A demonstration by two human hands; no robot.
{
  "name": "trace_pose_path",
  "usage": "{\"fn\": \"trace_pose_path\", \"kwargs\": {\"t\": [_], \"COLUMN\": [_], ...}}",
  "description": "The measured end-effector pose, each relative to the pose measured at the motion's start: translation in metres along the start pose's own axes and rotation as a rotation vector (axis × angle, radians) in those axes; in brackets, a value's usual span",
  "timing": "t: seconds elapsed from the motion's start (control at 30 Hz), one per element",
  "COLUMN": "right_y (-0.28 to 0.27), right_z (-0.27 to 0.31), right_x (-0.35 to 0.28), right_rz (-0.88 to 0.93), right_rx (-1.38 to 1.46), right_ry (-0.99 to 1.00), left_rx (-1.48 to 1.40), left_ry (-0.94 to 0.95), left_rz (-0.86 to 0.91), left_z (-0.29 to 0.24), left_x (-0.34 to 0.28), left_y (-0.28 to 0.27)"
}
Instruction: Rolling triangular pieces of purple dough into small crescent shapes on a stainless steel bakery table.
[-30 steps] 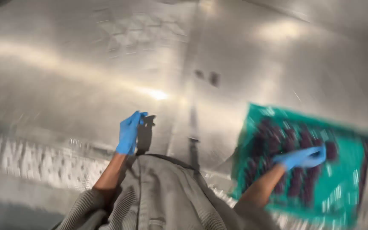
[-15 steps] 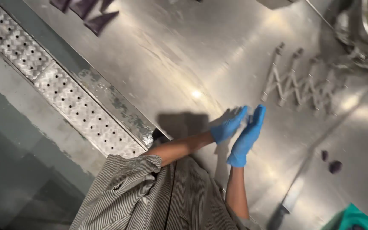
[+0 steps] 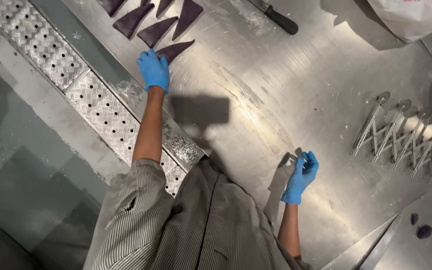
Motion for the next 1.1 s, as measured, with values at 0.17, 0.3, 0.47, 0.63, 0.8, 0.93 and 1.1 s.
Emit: {"fn": "trace_pose_path", "kwargs": {"t": [0.17, 0.3, 0.47, 0.63, 0.8, 0.93, 1.1], "right_y": [0.017, 0.029, 0.091, 0.094, 0.026, -0.011, -0.030], "right_z": [0.008, 0.018, 0.064, 0.186, 0.182, 0.115, 0.087], "right_x": [-0.010, -0.014, -0.035, -0.048, -0.051, -0.060, -0.079], "right_rz": [0.060, 0.078, 0.368, 0.401, 0.325, 0.367, 0.260], "right_rx": [0.158, -0.006, -0.083, -0.263, -0.200, 0.096, 0.180], "right_ry": [0.092, 0.041, 0.112, -0.336, -0.280, 0.066, 0.118], "left_rx": [-0.599, -0.707, -1.391, -1.389, -1.530, -1.412, -1.325], "left_ry": [-0.215, 0.124, -0.063, 0.048, 0.104, 0.138, 0.109], "left_rz": [0.154, -0.080, 0.621, 1.067, 1.351, 1.463, 1.484], "left_z": [0.054, 0.014, -0.123, -0.232, -0.280, -0.292, -0.280], "left_x": [0.040, 0.008, -0.124, -0.295, -0.372, -0.402, -0.432], "left_y": [0.083, 0.057, 0.030, -0.014, -0.023, -0.038, -0.006]}}
Point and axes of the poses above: each hand's wrist, its own x-axis towards the middle knuckle, its own y-axis out of the palm, z = x × y, the point moved 7 cm from there along x, towards the middle knuckle, and after that the axes turned 1 degree about y, right-handed, at the moved point
